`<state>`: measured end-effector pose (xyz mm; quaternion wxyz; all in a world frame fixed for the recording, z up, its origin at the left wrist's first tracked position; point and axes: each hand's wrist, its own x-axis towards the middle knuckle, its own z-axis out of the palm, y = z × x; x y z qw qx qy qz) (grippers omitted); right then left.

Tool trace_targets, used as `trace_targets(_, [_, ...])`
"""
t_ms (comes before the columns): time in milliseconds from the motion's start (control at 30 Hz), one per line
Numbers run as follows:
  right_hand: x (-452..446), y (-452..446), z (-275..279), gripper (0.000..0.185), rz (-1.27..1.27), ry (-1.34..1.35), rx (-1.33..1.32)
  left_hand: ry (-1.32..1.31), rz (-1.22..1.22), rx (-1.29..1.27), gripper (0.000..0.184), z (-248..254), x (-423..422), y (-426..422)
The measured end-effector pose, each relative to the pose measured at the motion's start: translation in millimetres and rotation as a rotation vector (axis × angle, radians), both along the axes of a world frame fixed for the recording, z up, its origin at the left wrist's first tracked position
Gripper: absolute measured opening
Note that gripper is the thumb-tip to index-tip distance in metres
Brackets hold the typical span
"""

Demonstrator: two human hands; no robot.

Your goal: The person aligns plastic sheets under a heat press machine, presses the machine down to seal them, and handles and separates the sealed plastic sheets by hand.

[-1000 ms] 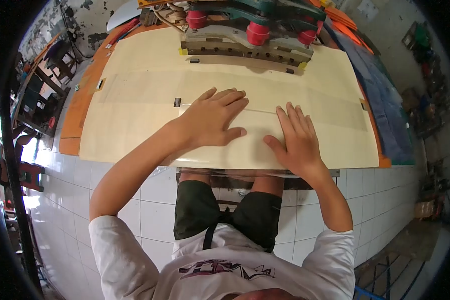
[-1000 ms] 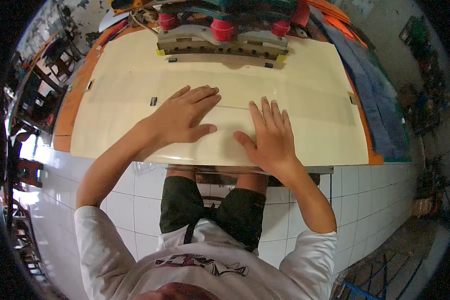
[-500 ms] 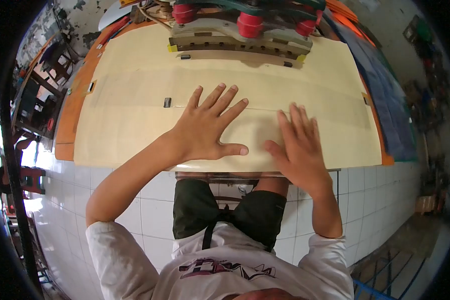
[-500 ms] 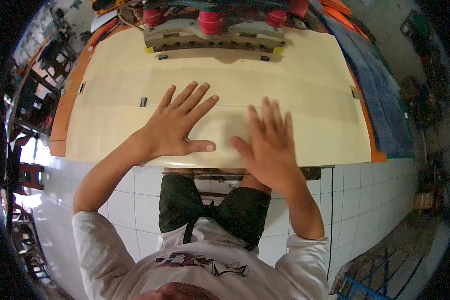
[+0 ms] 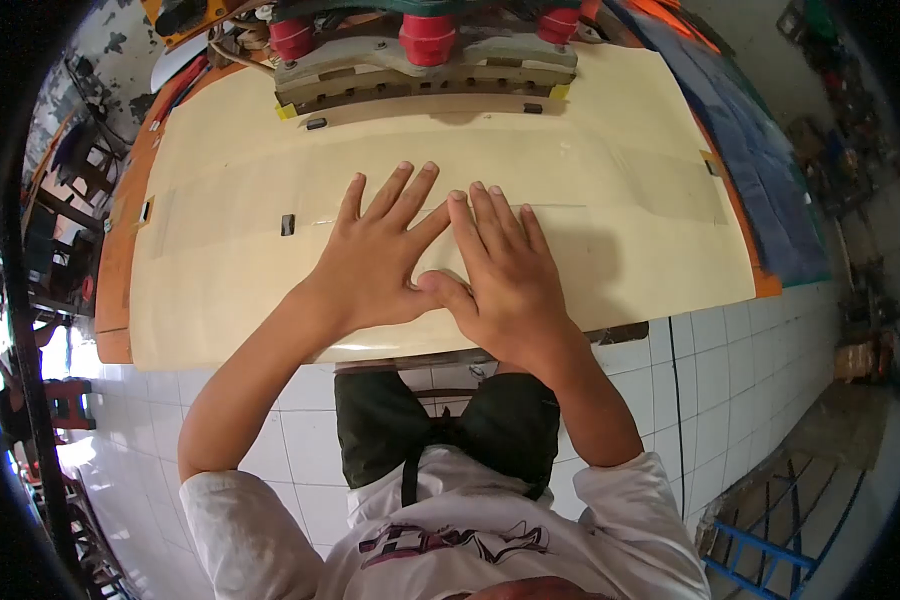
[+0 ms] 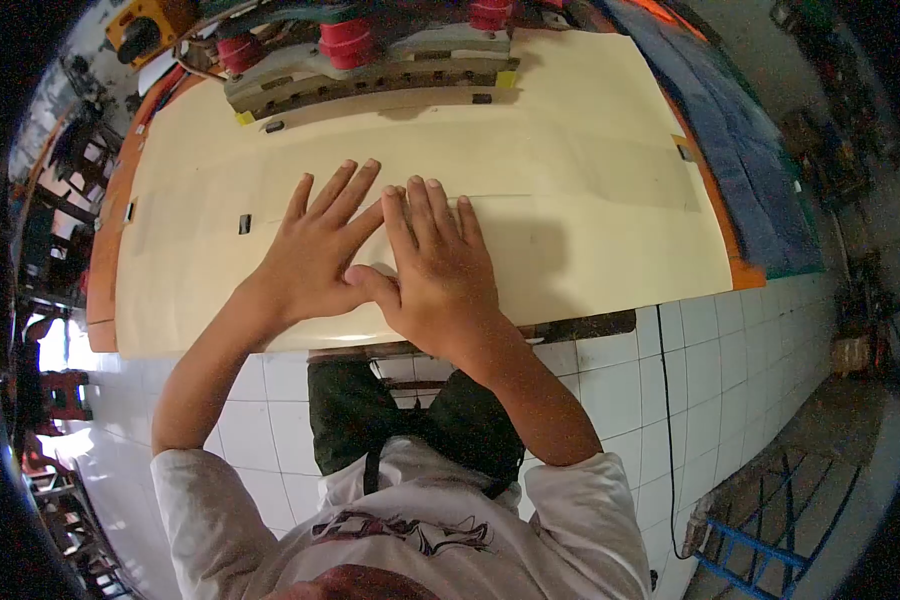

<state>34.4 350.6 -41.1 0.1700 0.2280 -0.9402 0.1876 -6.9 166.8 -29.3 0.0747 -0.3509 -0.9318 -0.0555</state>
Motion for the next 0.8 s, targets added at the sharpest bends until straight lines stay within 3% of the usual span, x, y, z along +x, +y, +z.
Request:
trace_targets(367, [10, 44, 2, 0.073, -0.208, -0.041, 0.178, -0.011, 0.016, 0.023, 0.092, 4, 2, 4])
trace_targets(800, [9, 63, 6, 0.069, -0.366, -0.093, 0.124, 0.021, 0.008, 0.043, 0.089, 0, 3, 2])
